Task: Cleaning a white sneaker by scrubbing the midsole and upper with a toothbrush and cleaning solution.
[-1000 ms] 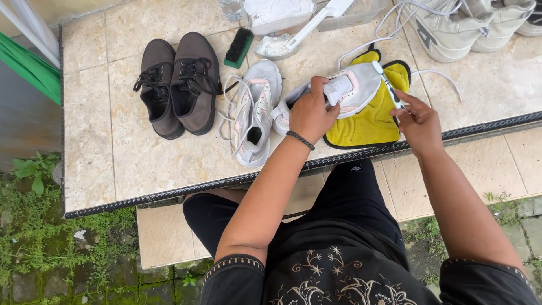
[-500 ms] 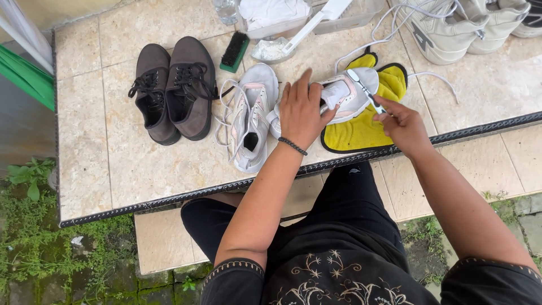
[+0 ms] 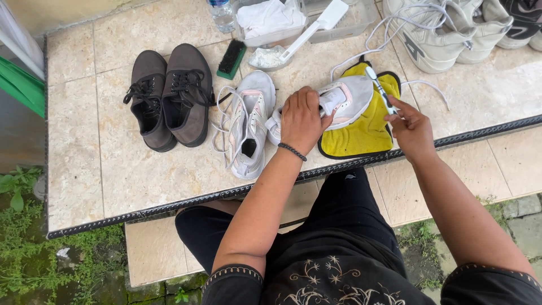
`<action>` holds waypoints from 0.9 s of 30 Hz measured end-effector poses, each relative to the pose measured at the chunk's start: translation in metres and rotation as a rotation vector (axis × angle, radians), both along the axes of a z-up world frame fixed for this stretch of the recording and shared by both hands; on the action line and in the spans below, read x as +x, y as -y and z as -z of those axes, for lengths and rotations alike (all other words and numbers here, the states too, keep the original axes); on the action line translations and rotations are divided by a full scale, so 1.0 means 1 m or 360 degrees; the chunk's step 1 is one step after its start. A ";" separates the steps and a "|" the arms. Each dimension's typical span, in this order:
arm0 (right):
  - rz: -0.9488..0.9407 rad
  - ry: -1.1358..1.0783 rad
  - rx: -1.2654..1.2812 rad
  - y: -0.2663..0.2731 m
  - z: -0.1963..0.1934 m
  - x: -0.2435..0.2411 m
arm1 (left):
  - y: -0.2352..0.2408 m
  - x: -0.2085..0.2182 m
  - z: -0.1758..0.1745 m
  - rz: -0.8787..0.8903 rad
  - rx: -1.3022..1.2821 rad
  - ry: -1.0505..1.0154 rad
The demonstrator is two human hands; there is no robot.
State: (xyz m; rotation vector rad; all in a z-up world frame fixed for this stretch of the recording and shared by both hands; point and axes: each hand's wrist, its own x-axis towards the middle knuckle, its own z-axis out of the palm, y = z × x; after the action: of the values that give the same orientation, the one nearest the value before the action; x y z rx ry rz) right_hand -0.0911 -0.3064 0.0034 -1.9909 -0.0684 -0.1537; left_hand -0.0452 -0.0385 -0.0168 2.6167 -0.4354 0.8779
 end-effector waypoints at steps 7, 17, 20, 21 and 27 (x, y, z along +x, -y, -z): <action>0.0086 0.0042 -0.0024 -0.007 -0.011 0.001 | 0.000 0.005 0.002 -0.0014 0.0005 0.0036; 0.0118 0.0018 -0.0064 -0.013 -0.014 0.006 | -0.003 -0.003 -0.009 0.0034 -0.0039 -0.0031; 0.0091 -0.0098 -0.0060 -0.013 -0.002 0.005 | -0.001 -0.005 -0.007 0.0044 -0.0041 -0.0019; 0.0068 -0.0152 -0.0094 -0.007 0.011 0.011 | -0.001 -0.005 -0.007 0.0039 -0.0045 -0.0004; 0.0024 -0.0143 -0.0001 -0.044 -0.044 -0.009 | -0.001 -0.007 -0.009 0.0037 -0.0048 -0.0006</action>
State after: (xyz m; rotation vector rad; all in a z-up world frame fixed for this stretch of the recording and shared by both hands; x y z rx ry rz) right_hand -0.1005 -0.2626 0.0475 -1.9970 0.0042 -0.0739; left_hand -0.0519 -0.0371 -0.0073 2.5804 -0.4471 0.8655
